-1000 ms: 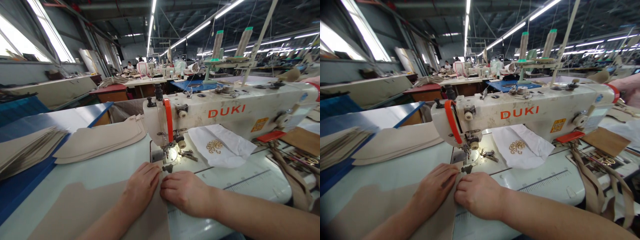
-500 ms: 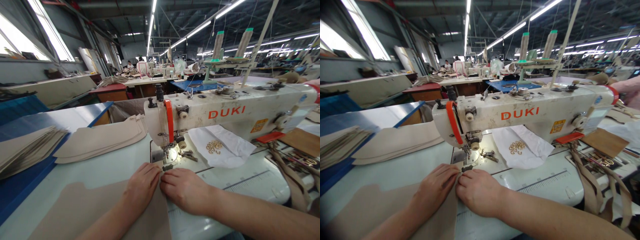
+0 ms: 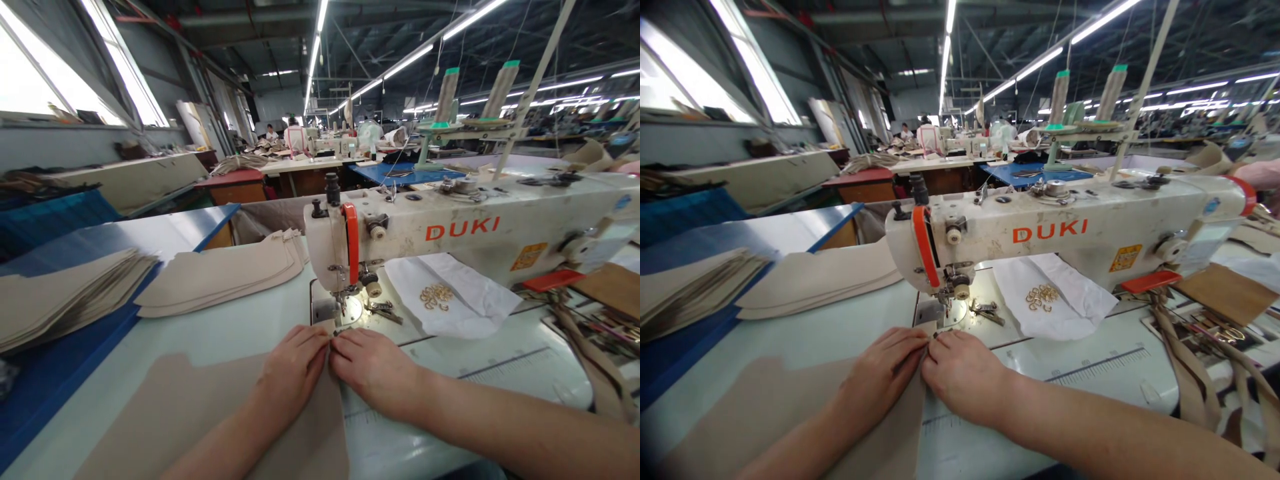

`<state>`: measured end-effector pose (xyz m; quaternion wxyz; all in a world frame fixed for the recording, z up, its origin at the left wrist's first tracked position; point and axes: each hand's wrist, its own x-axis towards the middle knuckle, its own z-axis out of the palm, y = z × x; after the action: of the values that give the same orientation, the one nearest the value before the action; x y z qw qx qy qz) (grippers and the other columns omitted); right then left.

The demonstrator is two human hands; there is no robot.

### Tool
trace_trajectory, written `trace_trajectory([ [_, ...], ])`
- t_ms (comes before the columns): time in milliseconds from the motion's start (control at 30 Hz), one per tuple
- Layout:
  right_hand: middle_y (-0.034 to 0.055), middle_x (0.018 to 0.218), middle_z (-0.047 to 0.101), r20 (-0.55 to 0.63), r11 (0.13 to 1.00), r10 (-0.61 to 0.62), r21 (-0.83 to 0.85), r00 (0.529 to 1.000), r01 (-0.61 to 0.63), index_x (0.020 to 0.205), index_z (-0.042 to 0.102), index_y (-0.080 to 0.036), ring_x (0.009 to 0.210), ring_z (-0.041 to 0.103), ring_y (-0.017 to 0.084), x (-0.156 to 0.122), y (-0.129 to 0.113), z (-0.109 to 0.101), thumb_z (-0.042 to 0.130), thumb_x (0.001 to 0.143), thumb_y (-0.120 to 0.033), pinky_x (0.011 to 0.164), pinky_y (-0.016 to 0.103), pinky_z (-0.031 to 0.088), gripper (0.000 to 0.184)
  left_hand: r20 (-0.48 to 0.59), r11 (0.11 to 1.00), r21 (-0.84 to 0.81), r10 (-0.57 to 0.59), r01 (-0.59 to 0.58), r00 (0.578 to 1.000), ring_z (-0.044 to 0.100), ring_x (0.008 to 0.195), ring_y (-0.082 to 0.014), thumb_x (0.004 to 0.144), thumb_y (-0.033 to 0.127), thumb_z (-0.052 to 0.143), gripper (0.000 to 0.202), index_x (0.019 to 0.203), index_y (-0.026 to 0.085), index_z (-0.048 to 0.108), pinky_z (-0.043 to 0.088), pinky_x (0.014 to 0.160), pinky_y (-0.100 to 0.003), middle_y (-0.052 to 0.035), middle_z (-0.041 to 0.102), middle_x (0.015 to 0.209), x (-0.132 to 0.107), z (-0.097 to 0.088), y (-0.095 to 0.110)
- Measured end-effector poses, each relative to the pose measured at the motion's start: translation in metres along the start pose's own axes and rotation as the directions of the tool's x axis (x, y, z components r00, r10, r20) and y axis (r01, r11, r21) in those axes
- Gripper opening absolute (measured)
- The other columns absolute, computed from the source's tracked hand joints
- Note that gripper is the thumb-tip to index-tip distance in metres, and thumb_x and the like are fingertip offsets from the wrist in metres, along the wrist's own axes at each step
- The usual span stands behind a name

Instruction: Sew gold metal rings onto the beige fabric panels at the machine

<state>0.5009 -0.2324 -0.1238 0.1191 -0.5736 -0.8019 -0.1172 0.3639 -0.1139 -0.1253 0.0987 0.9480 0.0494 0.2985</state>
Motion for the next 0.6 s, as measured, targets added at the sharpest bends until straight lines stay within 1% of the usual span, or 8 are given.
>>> trace_trajectory([
  [133,0.0081,0.094,0.062,0.013,1.0,-0.001,0.001,1.0,0.001,0.093,0.06,-0.011,0.091,0.053,0.02,-0.001,0.006,-0.002,0.055,0.088,-0.018,0.085,0.033,0.044,0.01,-0.018,1.0,-0.005,0.014,-0.014,1.0,0.063,0.079,-0.0175,0.088,0.015,0.043,0.021,0.086,0.018,0.064,0.055,0.075,-0.032,-0.0065,0.07,0.084,0.007,0.003,-0.001],
  [300,0.008,0.093,0.062,0.055,0.999,0.045,-0.007,0.997,-0.045,0.091,0.06,-0.011,0.09,0.054,0.02,-0.002,0.021,-0.006,0.054,0.089,-0.017,0.082,0.033,0.045,0.008,-0.027,0.998,0.003,0.055,-0.055,0.998,0.064,0.079,-0.0176,0.088,0.017,0.042,0.022,0.087,0.018,0.065,0.055,0.074,-0.031,-0.0058,0.07,0.084,0.023,0.015,-0.01],
  [433,0.0078,0.093,0.062,0.054,0.996,0.088,-0.019,0.995,-0.087,0.091,0.059,-0.011,0.088,0.054,0.019,-0.002,0.031,-0.003,0.054,0.088,-0.016,0.08,0.032,0.045,0.007,-0.017,0.998,0.005,0.059,-0.059,0.998,0.063,0.081,-0.0182,0.089,0.016,0.042,0.022,0.086,0.017,0.064,0.054,0.077,-0.033,-0.0061,0.07,0.085,0.033,0.025,-0.019],
  [600,0.0071,0.096,0.062,0.042,0.994,0.113,0.003,0.993,-0.113,0.093,0.058,-0.012,0.089,0.053,0.019,0.0,0.037,0.002,0.054,0.089,-0.015,0.082,0.031,0.043,0.007,0.007,0.998,-0.02,0.058,-0.058,0.998,0.063,0.084,-0.0186,0.089,0.016,0.043,0.02,0.088,0.017,0.063,0.053,0.079,-0.034,-0.006,0.069,0.088,0.037,0.029,-0.025],
])
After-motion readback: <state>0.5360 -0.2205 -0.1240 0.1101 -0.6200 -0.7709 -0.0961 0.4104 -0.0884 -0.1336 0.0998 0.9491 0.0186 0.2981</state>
